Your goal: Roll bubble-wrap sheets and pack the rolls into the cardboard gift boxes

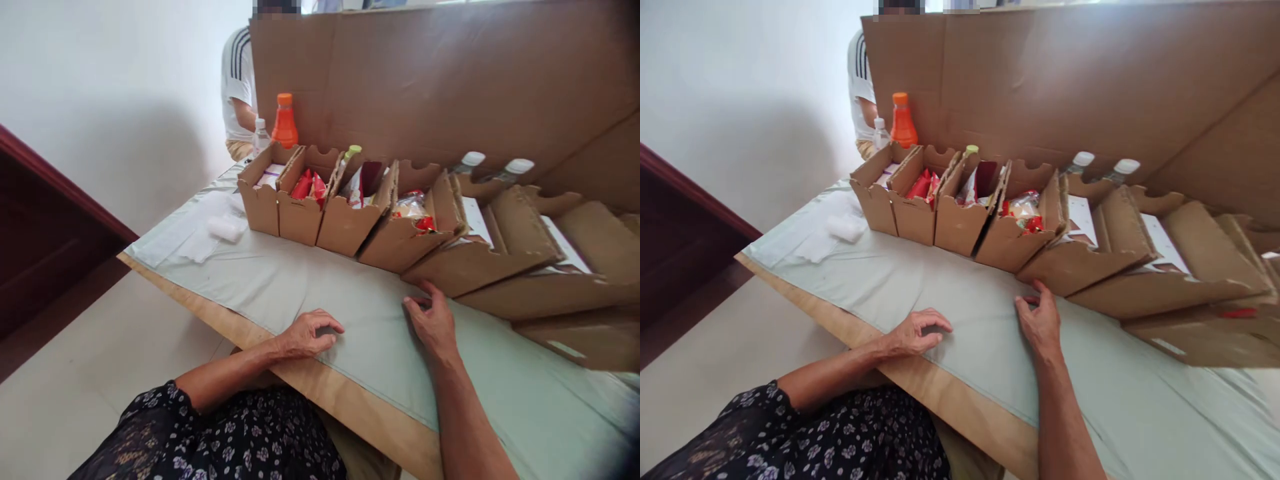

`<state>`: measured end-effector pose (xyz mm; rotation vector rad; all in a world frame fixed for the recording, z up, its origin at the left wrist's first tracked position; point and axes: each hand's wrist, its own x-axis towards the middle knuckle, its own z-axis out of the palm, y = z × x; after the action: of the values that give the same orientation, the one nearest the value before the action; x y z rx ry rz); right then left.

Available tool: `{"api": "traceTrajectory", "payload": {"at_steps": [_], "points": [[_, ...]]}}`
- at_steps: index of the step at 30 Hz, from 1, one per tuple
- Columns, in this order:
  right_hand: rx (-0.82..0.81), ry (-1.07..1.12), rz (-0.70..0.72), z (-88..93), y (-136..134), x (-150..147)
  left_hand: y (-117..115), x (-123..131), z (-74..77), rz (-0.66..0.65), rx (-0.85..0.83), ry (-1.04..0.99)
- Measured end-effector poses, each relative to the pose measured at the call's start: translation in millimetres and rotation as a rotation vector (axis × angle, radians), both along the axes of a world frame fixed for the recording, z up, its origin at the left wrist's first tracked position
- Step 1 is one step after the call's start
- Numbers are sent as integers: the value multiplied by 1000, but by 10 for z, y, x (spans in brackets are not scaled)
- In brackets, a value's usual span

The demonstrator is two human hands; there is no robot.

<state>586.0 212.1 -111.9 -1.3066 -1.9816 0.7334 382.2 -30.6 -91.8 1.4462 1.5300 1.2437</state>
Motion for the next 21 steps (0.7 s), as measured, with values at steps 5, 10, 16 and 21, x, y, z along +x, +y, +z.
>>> {"api": "traceTrajectory", "payload": {"at_steps": [5,10,16,21], "points": [[45,88,-84,-44,44,-45,-224,-429,170,39,-39,55],[56,65,-131,-111,-12,-20,-443,-1593,373,651,-237,529],[66,36,-139,-86,15,-17,-355,-2684,512,855,-335,686],[54,31,-151,-59,-14,-21,-172,-2954,533,672,-460,997]]}}
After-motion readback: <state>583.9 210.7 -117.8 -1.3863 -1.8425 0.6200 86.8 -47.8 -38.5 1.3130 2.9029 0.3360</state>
